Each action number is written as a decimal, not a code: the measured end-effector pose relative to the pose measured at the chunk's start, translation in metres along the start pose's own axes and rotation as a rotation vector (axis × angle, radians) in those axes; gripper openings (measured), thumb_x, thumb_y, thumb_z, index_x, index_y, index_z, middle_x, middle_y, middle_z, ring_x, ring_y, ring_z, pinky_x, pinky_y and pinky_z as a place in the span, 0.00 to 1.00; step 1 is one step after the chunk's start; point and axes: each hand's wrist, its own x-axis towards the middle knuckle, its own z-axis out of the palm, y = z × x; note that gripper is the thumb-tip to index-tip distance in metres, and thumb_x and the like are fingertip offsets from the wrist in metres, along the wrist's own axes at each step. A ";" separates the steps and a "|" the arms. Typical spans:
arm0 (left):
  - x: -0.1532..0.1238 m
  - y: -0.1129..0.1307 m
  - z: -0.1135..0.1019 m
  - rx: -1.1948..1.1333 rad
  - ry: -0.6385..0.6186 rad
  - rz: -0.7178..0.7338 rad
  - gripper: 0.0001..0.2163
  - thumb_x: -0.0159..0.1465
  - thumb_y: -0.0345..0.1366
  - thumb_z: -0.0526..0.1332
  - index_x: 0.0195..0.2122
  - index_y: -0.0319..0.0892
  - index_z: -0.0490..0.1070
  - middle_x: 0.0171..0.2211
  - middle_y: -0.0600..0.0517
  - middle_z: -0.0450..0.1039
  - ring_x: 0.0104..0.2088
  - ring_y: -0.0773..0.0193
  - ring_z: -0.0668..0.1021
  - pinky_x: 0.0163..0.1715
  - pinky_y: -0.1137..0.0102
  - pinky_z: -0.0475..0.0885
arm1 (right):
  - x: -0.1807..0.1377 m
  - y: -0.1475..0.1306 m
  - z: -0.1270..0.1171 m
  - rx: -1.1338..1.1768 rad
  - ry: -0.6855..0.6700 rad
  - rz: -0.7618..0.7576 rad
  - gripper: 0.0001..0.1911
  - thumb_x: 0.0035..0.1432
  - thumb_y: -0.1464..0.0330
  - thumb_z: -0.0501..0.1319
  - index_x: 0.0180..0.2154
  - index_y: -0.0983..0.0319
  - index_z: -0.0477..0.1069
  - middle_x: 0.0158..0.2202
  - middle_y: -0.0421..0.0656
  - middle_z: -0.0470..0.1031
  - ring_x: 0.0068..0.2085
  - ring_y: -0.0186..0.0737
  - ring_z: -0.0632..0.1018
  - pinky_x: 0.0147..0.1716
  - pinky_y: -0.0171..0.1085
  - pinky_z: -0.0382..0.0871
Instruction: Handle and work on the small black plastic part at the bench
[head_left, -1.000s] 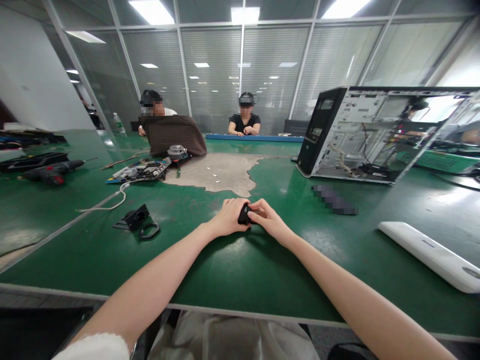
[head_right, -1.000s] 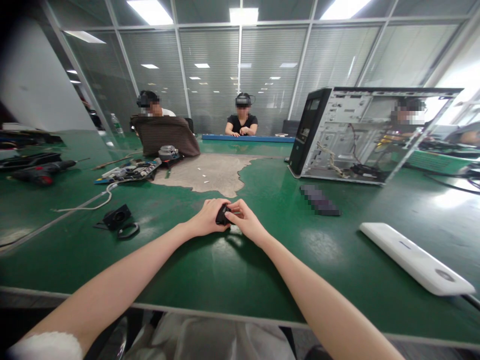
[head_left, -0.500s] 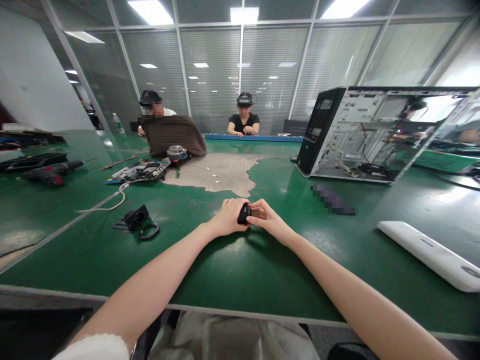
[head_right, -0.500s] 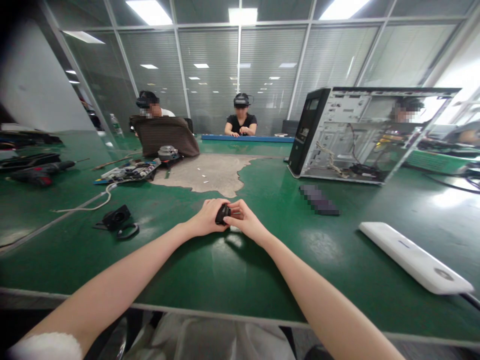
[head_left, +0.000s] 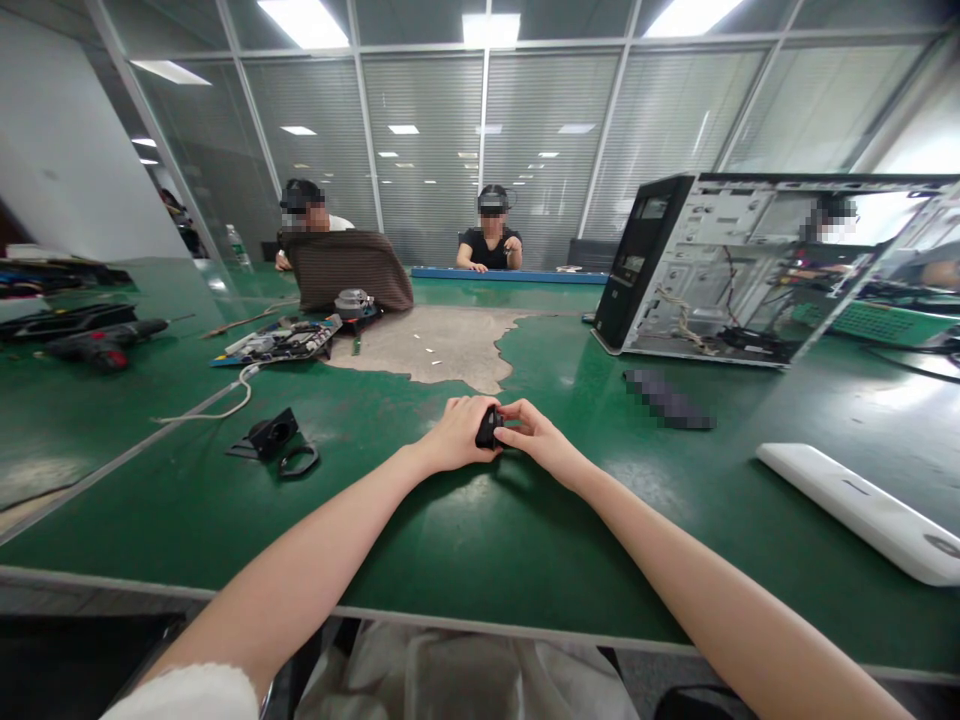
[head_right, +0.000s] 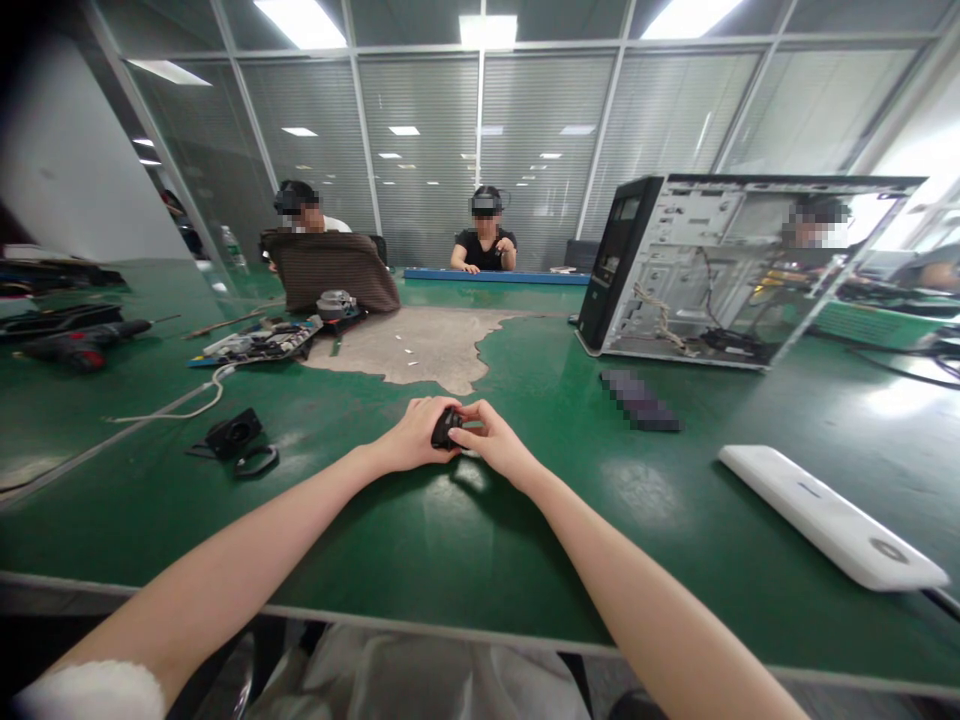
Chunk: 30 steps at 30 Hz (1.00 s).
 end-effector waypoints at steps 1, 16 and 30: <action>0.000 0.000 0.000 0.000 0.000 0.000 0.24 0.47 0.39 0.61 0.45 0.43 0.56 0.41 0.50 0.65 0.41 0.57 0.67 0.43 0.62 0.58 | -0.001 -0.002 0.000 0.024 -0.027 -0.012 0.16 0.43 0.66 0.63 0.35 0.59 0.60 0.36 0.39 0.67 0.37 0.34 0.71 0.38 0.38 0.65; 0.000 -0.001 0.000 0.003 0.004 0.012 0.24 0.47 0.40 0.61 0.45 0.43 0.56 0.41 0.49 0.64 0.41 0.57 0.67 0.43 0.62 0.58 | 0.002 0.003 0.000 -0.031 0.055 0.001 0.15 0.45 0.63 0.61 0.36 0.60 0.62 0.38 0.41 0.67 0.37 0.34 0.71 0.40 0.40 0.64; 0.000 -0.001 0.000 -0.011 -0.002 -0.003 0.25 0.47 0.40 0.61 0.46 0.43 0.55 0.42 0.49 0.64 0.42 0.57 0.67 0.43 0.62 0.57 | -0.001 -0.002 0.004 0.019 0.049 -0.025 0.14 0.44 0.64 0.62 0.32 0.60 0.60 0.34 0.38 0.66 0.33 0.32 0.71 0.36 0.37 0.66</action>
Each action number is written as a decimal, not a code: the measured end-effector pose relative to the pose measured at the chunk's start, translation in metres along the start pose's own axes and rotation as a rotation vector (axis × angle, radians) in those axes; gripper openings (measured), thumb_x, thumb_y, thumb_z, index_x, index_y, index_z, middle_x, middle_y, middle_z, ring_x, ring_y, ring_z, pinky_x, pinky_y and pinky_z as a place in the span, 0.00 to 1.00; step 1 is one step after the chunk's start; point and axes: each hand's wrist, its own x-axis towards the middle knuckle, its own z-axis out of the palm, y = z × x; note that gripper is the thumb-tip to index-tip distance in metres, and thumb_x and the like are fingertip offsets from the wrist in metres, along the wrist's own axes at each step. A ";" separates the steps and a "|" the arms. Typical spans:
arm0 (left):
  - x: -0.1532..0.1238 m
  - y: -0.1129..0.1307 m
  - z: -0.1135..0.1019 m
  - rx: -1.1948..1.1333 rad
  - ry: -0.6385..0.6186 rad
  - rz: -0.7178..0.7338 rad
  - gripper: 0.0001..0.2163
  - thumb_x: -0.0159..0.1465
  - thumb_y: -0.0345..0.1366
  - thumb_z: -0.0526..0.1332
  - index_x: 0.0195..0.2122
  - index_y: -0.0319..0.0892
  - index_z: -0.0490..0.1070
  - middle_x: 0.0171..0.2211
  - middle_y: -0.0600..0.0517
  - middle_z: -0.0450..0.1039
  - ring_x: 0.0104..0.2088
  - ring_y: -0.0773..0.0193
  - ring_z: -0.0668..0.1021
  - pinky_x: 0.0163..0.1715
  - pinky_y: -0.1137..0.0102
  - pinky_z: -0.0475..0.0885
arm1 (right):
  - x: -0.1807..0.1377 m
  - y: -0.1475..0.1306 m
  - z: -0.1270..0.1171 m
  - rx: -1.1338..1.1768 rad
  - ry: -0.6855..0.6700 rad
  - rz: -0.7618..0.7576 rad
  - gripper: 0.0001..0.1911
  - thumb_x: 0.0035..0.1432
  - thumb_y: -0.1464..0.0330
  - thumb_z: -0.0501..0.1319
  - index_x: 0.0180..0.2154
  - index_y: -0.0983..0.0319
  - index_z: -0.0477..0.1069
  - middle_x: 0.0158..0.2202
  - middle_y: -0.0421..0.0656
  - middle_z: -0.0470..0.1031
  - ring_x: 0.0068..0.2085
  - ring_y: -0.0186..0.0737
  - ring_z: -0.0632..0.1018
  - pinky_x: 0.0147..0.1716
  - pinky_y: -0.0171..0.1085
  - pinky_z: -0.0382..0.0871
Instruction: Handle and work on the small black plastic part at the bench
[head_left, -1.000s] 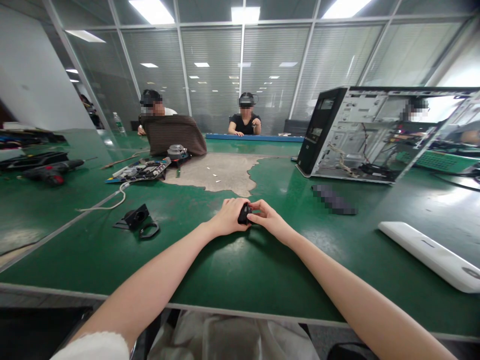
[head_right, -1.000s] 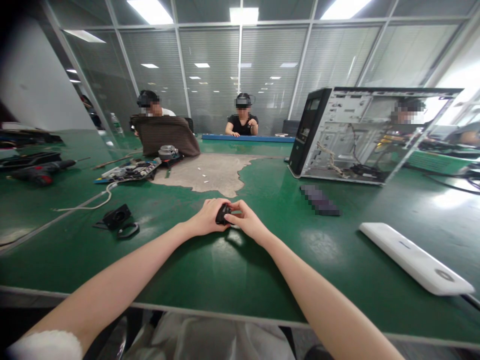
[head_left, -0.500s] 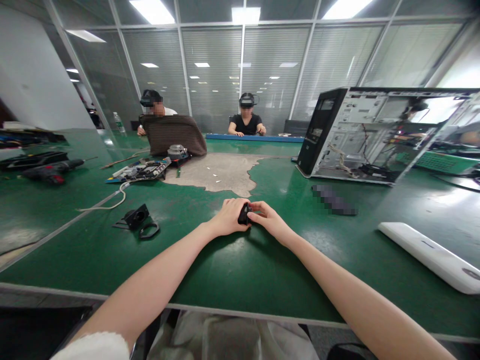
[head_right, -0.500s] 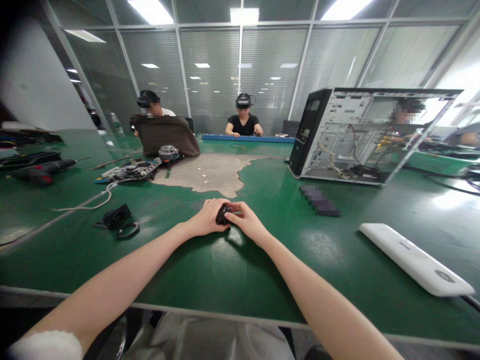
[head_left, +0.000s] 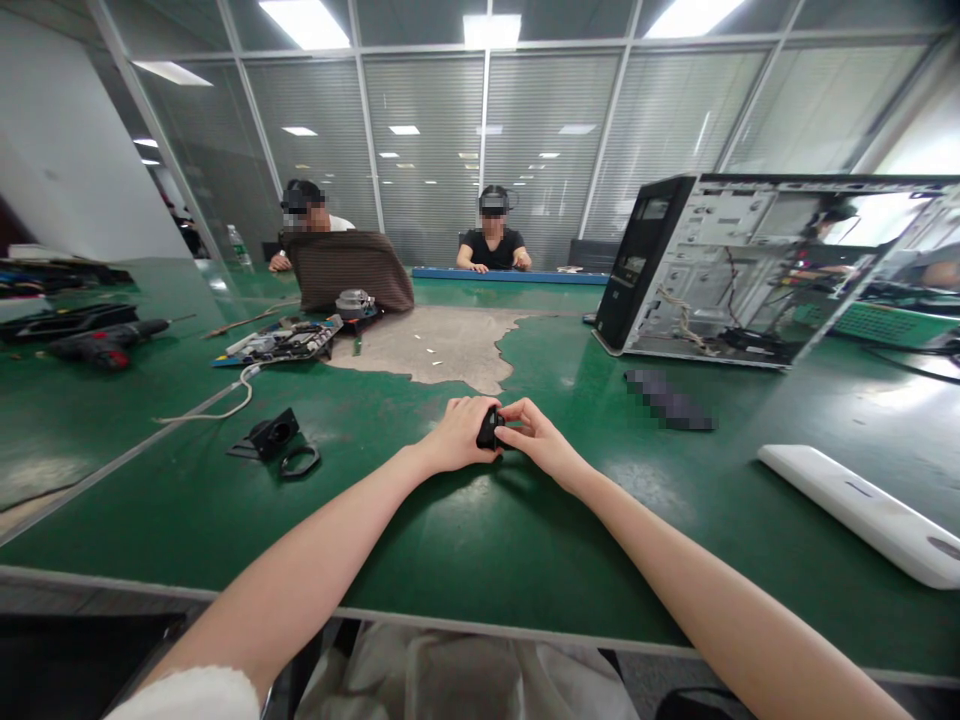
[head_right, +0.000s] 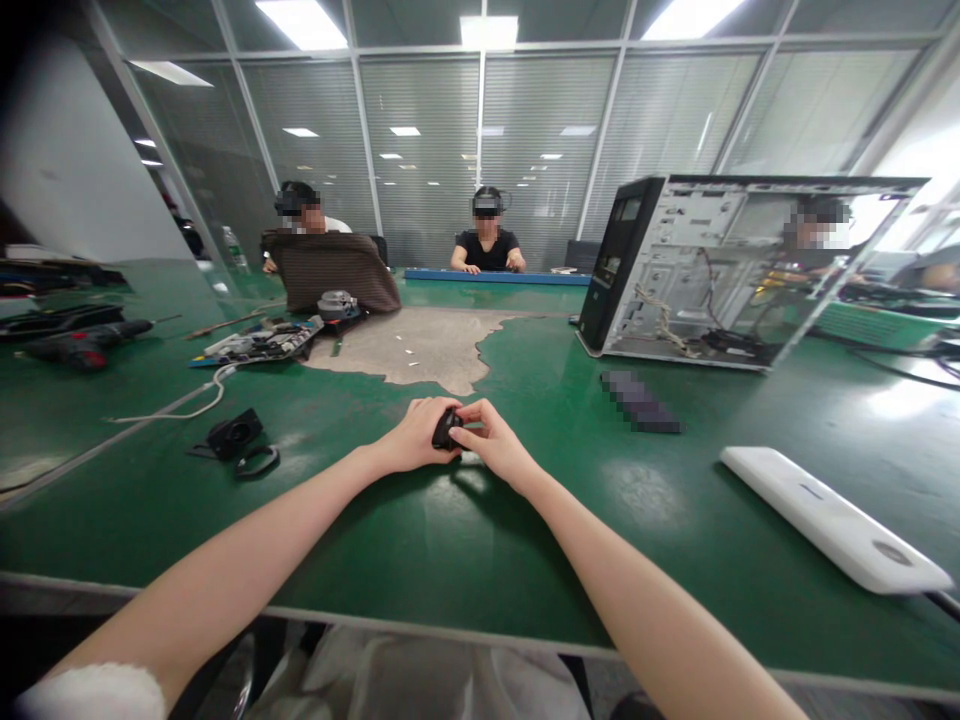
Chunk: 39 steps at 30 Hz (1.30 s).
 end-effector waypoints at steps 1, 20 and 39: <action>0.000 0.000 0.000 -0.002 -0.001 -0.001 0.25 0.47 0.40 0.61 0.46 0.44 0.55 0.42 0.49 0.64 0.42 0.56 0.67 0.43 0.61 0.57 | 0.001 0.001 0.000 -0.009 0.009 0.010 0.14 0.44 0.64 0.62 0.34 0.60 0.60 0.35 0.39 0.66 0.34 0.32 0.71 0.37 0.38 0.66; 0.000 0.000 0.000 -0.001 -0.009 -0.006 0.24 0.47 0.39 0.61 0.45 0.44 0.55 0.42 0.49 0.64 0.42 0.56 0.67 0.43 0.61 0.57 | 0.000 -0.001 -0.001 -0.026 -0.002 0.036 0.15 0.45 0.63 0.61 0.35 0.59 0.61 0.35 0.39 0.68 0.35 0.34 0.71 0.38 0.39 0.66; 0.000 0.000 -0.001 0.017 0.002 0.021 0.24 0.48 0.41 0.60 0.45 0.43 0.55 0.42 0.49 0.64 0.41 0.57 0.67 0.42 0.62 0.58 | 0.001 0.003 -0.003 -0.036 0.000 0.048 0.15 0.46 0.65 0.61 0.37 0.59 0.61 0.36 0.40 0.68 0.35 0.34 0.71 0.38 0.39 0.65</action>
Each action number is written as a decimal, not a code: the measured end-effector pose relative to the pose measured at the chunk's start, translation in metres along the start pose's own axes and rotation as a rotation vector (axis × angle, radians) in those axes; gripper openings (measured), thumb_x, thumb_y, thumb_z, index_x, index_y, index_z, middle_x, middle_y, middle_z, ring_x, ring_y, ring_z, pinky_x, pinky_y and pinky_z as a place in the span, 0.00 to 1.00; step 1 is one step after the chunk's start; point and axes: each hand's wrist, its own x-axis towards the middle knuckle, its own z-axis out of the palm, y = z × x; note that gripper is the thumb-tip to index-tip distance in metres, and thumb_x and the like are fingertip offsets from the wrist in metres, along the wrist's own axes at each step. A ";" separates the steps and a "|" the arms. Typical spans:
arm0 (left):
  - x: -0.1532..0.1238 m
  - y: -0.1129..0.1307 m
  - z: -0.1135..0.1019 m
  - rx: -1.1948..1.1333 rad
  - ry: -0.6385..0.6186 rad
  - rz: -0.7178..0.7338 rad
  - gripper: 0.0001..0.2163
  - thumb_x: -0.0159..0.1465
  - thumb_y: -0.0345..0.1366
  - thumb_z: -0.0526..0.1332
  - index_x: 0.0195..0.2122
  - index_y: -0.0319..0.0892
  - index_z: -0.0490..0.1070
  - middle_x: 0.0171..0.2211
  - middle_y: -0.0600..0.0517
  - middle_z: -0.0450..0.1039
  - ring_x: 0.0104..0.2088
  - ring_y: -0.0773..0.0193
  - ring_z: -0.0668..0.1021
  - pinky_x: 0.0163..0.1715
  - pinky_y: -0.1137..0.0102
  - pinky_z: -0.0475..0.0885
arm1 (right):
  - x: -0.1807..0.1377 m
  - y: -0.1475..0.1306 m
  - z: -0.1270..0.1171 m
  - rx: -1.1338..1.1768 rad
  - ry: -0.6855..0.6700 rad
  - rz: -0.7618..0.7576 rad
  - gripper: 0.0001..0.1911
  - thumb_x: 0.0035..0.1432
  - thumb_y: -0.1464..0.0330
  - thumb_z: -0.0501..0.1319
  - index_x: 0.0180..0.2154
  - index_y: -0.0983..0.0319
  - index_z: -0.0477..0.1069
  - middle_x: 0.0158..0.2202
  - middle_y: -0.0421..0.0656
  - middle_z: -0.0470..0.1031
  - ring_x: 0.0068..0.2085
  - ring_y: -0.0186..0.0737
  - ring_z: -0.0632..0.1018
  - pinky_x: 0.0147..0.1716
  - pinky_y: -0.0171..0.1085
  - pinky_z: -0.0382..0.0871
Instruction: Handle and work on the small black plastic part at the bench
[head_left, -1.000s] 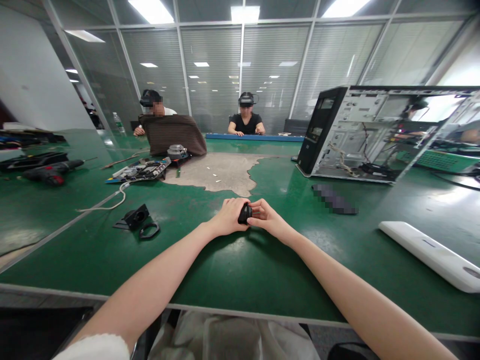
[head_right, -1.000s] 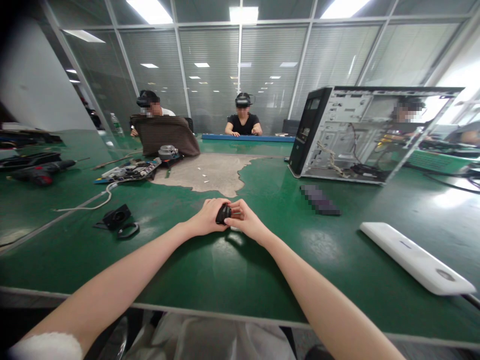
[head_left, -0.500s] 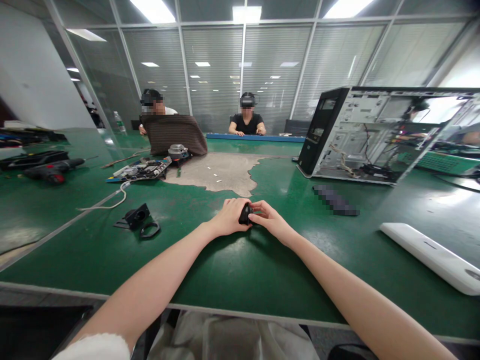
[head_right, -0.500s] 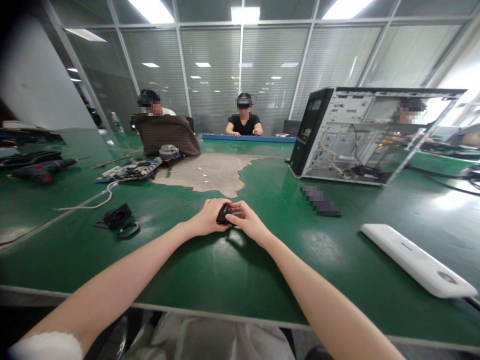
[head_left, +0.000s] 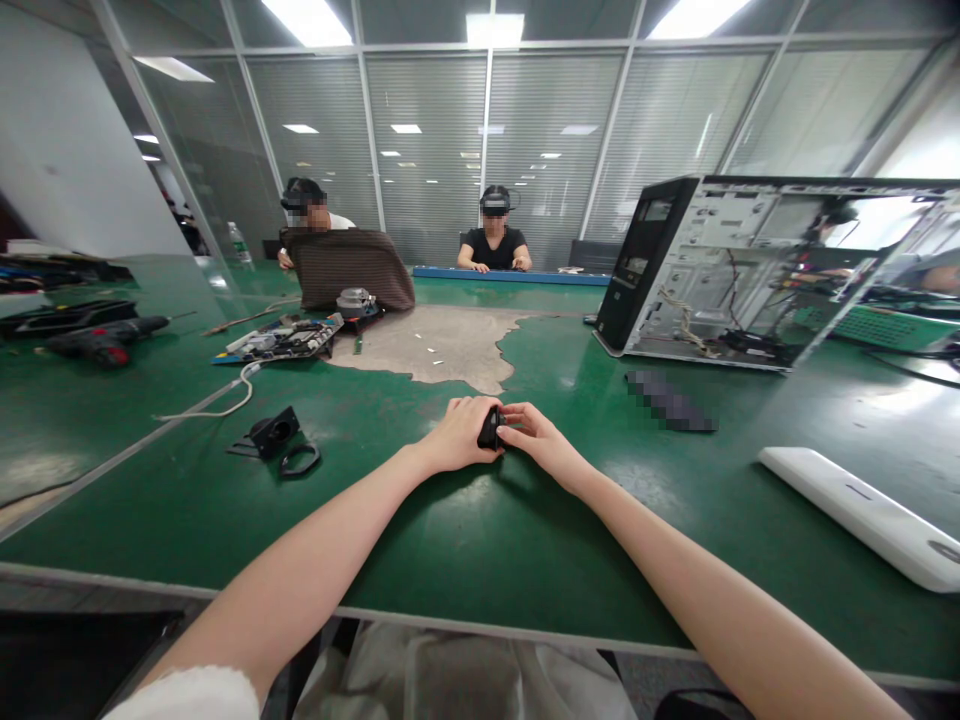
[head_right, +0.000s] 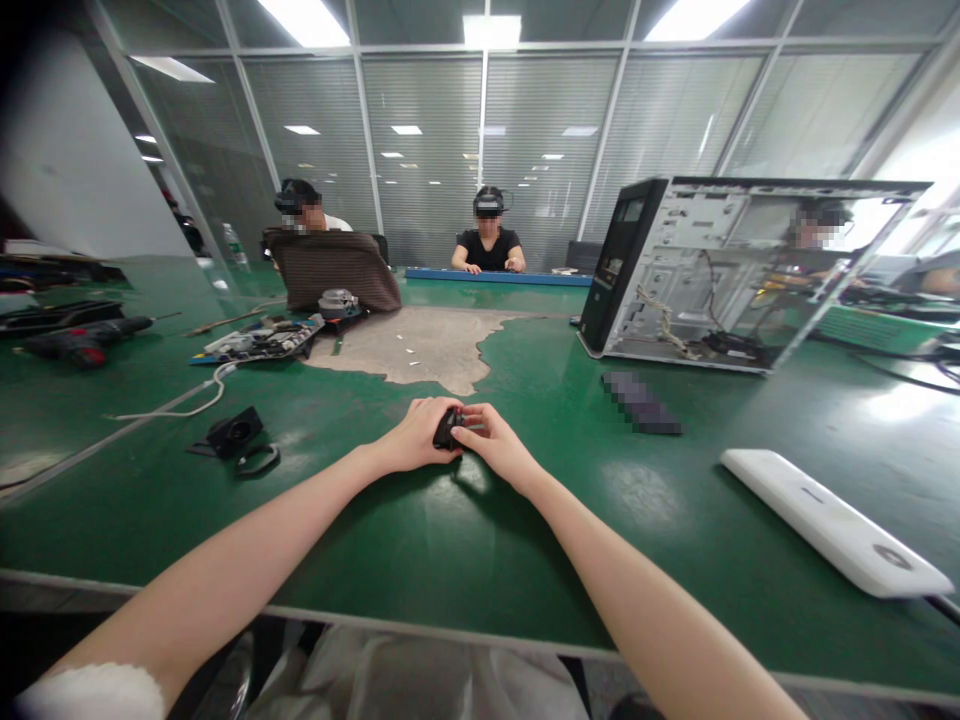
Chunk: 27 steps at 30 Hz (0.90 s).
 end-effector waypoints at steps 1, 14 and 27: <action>0.000 0.000 0.000 -0.001 0.001 0.000 0.24 0.48 0.41 0.61 0.45 0.43 0.55 0.42 0.49 0.64 0.41 0.57 0.67 0.42 0.62 0.58 | 0.000 0.000 -0.001 -0.005 -0.001 0.002 0.15 0.46 0.65 0.61 0.37 0.60 0.61 0.37 0.41 0.67 0.36 0.34 0.71 0.39 0.39 0.65; 0.001 0.000 0.001 -0.012 0.000 -0.012 0.24 0.47 0.40 0.61 0.45 0.43 0.55 0.41 0.49 0.64 0.42 0.56 0.67 0.43 0.62 0.57 | -0.002 -0.004 0.001 0.043 -0.030 -0.030 0.13 0.46 0.66 0.61 0.34 0.59 0.60 0.35 0.39 0.68 0.34 0.33 0.71 0.37 0.38 0.65; 0.001 0.000 0.001 -0.010 -0.003 -0.008 0.25 0.47 0.40 0.61 0.45 0.43 0.55 0.41 0.49 0.64 0.41 0.57 0.67 0.42 0.62 0.57 | -0.004 -0.006 -0.003 0.059 -0.108 -0.080 0.13 0.46 0.66 0.61 0.34 0.59 0.59 0.34 0.38 0.68 0.37 0.34 0.71 0.38 0.39 0.65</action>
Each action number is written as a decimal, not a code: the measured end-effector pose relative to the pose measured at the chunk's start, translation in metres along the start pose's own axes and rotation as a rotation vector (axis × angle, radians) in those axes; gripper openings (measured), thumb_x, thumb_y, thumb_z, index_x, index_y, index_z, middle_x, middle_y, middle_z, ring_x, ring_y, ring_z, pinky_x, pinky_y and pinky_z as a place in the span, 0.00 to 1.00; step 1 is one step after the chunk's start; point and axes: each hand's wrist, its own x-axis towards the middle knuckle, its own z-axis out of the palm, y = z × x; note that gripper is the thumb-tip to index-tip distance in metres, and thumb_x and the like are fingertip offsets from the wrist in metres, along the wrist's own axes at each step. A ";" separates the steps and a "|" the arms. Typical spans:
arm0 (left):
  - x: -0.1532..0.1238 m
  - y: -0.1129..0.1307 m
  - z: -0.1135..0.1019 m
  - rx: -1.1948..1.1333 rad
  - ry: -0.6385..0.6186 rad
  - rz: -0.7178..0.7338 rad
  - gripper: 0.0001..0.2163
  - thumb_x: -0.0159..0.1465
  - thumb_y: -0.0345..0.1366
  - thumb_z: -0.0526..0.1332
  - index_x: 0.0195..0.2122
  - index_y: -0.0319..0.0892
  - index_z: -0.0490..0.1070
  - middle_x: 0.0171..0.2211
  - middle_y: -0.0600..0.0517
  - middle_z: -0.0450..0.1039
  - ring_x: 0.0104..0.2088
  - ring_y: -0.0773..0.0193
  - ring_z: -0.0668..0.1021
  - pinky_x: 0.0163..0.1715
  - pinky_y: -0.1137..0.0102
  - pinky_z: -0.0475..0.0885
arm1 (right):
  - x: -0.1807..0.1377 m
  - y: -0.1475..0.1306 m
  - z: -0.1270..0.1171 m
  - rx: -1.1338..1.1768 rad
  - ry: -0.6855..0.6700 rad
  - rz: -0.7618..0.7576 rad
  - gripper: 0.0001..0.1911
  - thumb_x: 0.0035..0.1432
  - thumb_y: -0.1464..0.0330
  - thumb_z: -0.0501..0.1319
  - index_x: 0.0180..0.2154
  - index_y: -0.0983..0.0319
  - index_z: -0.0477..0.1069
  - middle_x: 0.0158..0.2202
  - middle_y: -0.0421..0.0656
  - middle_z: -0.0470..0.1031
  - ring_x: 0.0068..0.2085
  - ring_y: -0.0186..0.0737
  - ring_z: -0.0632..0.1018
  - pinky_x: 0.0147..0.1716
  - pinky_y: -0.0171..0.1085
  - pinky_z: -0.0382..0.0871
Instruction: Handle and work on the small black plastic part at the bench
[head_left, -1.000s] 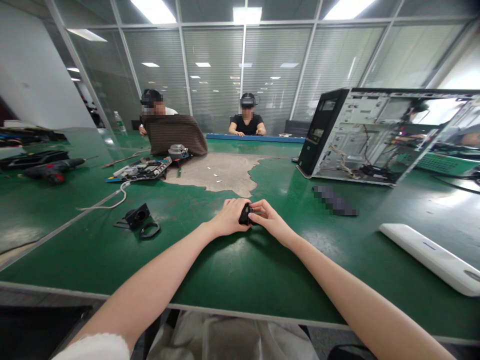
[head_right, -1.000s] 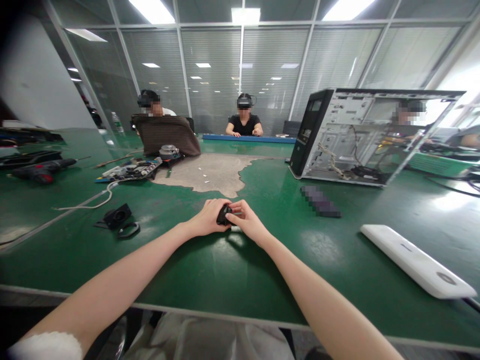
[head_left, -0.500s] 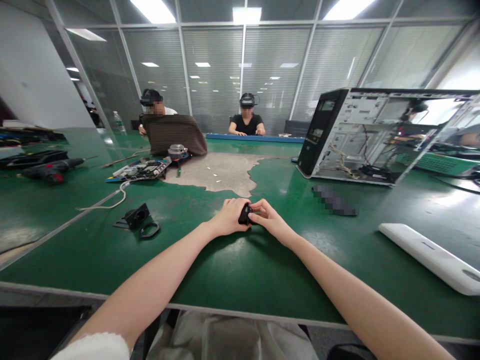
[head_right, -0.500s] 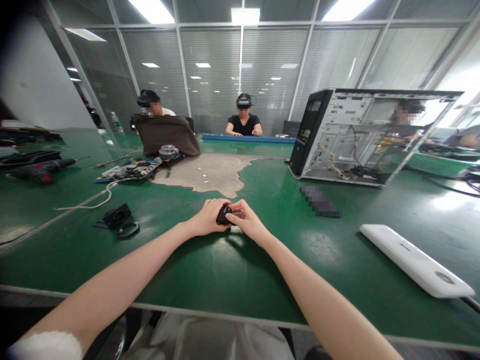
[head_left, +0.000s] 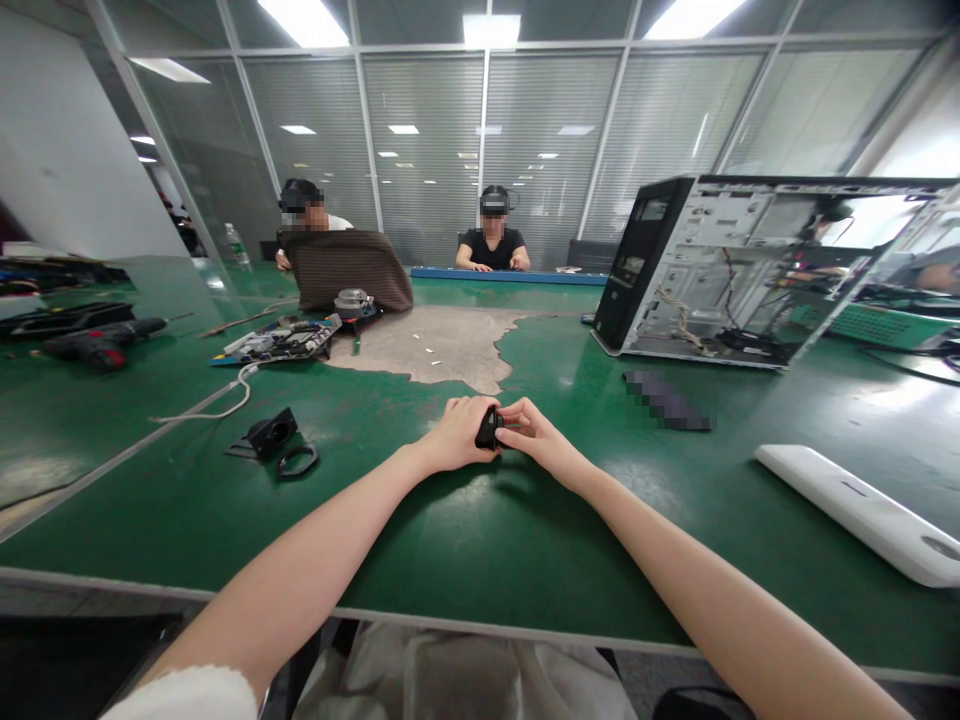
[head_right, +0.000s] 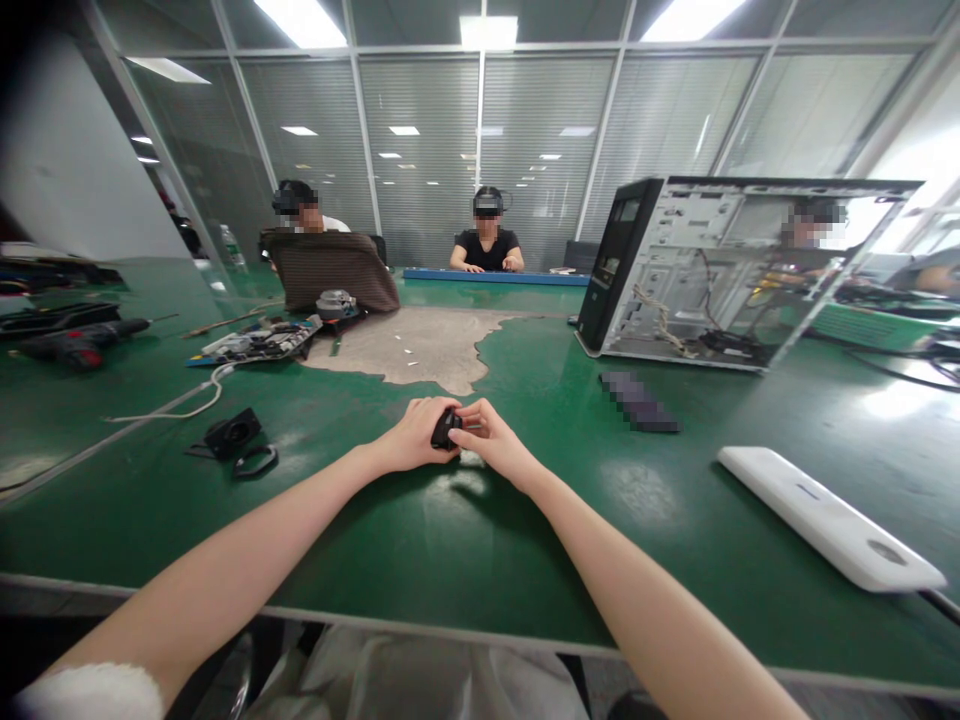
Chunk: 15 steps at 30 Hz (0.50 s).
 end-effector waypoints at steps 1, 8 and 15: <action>0.000 0.000 0.000 -0.001 0.002 -0.002 0.25 0.47 0.40 0.61 0.45 0.43 0.55 0.41 0.49 0.64 0.41 0.57 0.67 0.42 0.62 0.57 | 0.000 0.000 0.001 -0.011 0.023 0.001 0.13 0.47 0.66 0.61 0.33 0.59 0.59 0.33 0.38 0.68 0.36 0.34 0.71 0.38 0.38 0.65; 0.000 0.000 0.000 -0.006 -0.004 -0.008 0.24 0.47 0.40 0.61 0.45 0.43 0.56 0.42 0.49 0.64 0.42 0.57 0.67 0.43 0.62 0.57 | 0.004 0.005 0.002 -0.049 0.087 0.071 0.15 0.45 0.65 0.61 0.36 0.59 0.60 0.36 0.40 0.67 0.36 0.35 0.71 0.39 0.40 0.64; 0.000 -0.001 0.000 0.004 -0.010 0.003 0.25 0.46 0.39 0.61 0.45 0.43 0.55 0.42 0.49 0.64 0.41 0.56 0.67 0.43 0.62 0.57 | 0.002 0.001 -0.002 0.010 -0.044 0.019 0.19 0.42 0.68 0.64 0.36 0.58 0.59 0.35 0.39 0.68 0.39 0.36 0.71 0.40 0.40 0.65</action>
